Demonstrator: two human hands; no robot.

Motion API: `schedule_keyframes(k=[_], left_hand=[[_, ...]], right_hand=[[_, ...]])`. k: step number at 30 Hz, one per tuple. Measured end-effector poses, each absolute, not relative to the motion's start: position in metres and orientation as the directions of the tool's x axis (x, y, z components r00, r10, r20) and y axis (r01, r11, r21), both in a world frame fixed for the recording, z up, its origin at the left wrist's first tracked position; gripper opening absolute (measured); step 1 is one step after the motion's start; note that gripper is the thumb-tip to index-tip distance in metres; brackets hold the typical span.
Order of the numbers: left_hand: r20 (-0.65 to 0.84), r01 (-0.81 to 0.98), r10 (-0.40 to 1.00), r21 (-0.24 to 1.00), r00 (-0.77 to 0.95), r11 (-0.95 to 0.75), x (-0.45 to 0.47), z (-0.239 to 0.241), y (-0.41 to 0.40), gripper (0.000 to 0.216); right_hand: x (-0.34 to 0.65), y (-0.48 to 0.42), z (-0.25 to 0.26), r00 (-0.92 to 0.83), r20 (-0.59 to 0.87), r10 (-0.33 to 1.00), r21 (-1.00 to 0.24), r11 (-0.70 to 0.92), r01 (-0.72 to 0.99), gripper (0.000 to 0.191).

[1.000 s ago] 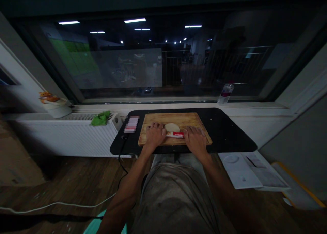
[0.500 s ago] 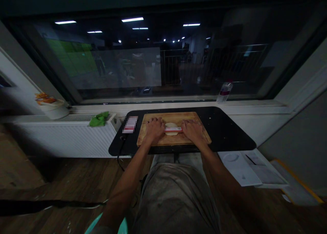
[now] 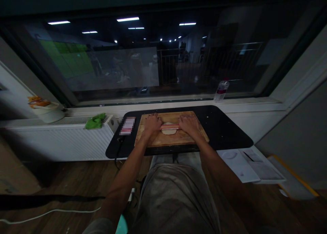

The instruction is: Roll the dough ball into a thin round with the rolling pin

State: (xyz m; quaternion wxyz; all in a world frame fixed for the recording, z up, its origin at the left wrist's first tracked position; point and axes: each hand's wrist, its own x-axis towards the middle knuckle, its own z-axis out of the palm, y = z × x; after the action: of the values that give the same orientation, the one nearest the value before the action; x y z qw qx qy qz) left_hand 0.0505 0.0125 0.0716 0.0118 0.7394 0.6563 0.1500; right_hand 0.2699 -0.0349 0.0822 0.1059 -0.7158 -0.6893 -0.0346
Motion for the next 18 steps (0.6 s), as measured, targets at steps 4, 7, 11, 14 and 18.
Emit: schedule_keyframes(k=[4,7,11,14,18], left_hand=[[0.203,0.962,0.975,0.236,0.087,-0.135,0.049,0.073,0.023,0.048],[0.191,0.957,0.978,0.259,0.083,-0.132,0.047,0.072,0.027,0.046],[0.197,0.954,0.975,0.258,0.103,-0.153,0.046,0.068,0.030,0.044],[0.204,0.952,0.971,0.250,0.127,-0.177,0.046,0.063,0.031,0.044],[0.208,0.948,0.965,0.238,0.160,-0.209,0.043,0.056,0.029,0.045]], right_hand=[[0.268,-0.031,0.088,0.050,0.186,0.981,-0.092,-0.034,0.995,0.055],[0.266,-0.030,0.090,0.046,0.194,0.980,-0.088,-0.029,0.996,0.057],[0.265,-0.031,0.089,0.046,0.210,0.977,-0.081,-0.030,0.996,0.055],[0.265,-0.033,0.088,0.027,0.233,0.972,-0.060,-0.014,0.998,0.054],[0.265,-0.037,0.087,0.009,0.245,0.970,-0.032,-0.002,0.999,0.054]])
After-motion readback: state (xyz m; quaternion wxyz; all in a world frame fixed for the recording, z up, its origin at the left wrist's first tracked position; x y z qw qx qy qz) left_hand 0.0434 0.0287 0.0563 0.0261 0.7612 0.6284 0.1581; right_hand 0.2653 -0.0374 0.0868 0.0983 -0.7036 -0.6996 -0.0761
